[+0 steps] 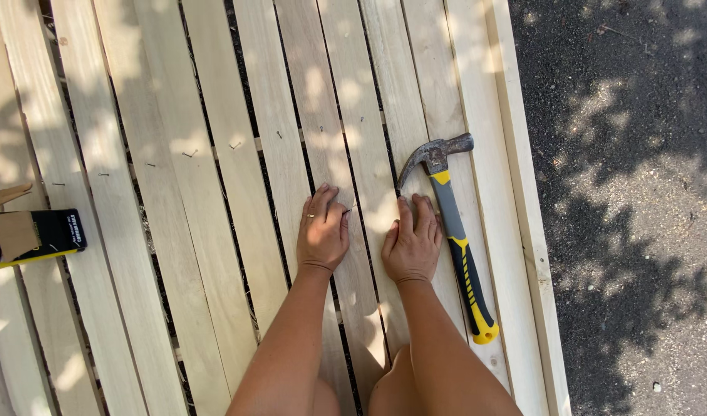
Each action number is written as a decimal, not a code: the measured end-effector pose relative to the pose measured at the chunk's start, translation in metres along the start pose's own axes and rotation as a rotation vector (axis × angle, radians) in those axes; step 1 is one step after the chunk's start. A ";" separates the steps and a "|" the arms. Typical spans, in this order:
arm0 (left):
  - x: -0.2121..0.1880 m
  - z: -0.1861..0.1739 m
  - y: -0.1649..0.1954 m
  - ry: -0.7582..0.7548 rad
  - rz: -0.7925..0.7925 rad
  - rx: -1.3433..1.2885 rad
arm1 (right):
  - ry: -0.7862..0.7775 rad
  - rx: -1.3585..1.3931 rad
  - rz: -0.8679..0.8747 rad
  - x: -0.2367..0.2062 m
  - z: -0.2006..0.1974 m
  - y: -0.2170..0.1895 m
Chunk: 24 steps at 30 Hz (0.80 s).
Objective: The person sits on an unfinished wooden bed frame outdoors and hammers nails into the wooden slats to fasten them. They take nails from a small cardboard nail box, position each nail on a slat, and drive it in with a claw hammer, working across the slatted surface.
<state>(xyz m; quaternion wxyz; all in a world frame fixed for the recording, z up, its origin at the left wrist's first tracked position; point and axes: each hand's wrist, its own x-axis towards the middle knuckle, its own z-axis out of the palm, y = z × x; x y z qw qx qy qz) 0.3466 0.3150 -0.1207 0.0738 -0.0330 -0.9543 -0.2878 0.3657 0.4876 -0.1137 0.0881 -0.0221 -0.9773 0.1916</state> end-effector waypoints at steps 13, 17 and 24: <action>0.011 -0.010 0.016 0.180 0.061 -0.130 | -0.002 0.009 0.029 -0.003 0.001 -0.003; 0.033 -0.004 0.039 0.146 -0.039 -0.370 | -0.005 0.022 0.037 -0.003 0.000 -0.002; 0.060 0.004 0.042 0.084 -0.134 -0.490 | -0.024 0.020 0.070 -0.006 -0.004 -0.002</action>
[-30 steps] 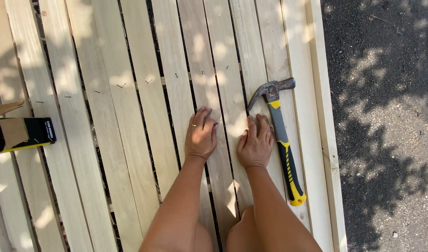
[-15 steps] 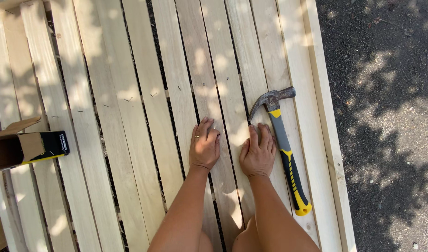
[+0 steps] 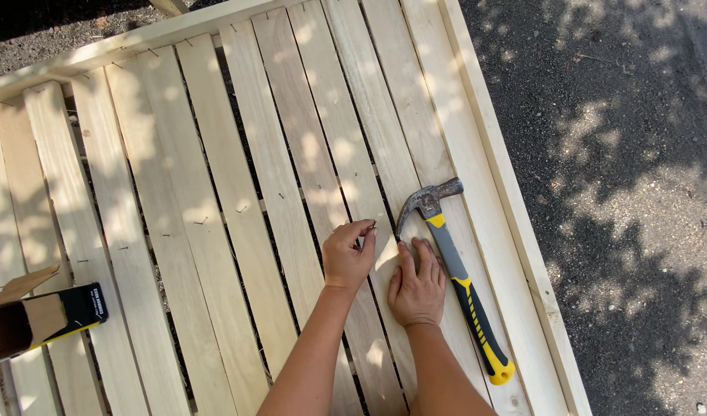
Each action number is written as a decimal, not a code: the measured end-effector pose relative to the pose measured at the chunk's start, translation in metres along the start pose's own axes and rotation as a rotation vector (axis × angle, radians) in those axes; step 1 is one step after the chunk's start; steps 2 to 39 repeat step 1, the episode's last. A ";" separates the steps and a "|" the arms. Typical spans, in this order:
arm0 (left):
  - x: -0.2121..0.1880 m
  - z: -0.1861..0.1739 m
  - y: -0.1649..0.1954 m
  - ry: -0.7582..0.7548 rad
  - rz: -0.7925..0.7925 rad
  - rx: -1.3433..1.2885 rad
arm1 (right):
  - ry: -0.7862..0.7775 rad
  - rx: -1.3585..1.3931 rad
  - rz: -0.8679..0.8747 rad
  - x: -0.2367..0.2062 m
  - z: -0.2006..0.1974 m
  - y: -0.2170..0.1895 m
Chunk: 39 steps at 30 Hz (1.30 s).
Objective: The person sits on an unfinished wooden bed frame outdoors and hammers nails into the wooden slats to fasten them. They take nails from a small cardboard nail box, position each nail on a slat, and drive it in with a claw hammer, working across the slatted surface.
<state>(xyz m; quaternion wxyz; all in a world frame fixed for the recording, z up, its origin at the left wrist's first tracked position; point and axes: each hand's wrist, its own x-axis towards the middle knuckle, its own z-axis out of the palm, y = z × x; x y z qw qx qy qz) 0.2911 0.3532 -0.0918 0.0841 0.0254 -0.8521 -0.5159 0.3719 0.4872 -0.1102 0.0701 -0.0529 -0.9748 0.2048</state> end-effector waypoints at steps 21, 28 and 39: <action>0.000 0.002 -0.002 -0.042 -0.045 0.065 | -0.006 0.001 0.006 -0.001 -0.001 0.000; 0.000 0.002 -0.002 -0.042 -0.045 0.065 | -0.006 0.001 0.006 -0.001 -0.001 0.000; 0.000 0.002 -0.002 -0.042 -0.045 0.065 | -0.006 0.001 0.006 -0.001 -0.001 0.000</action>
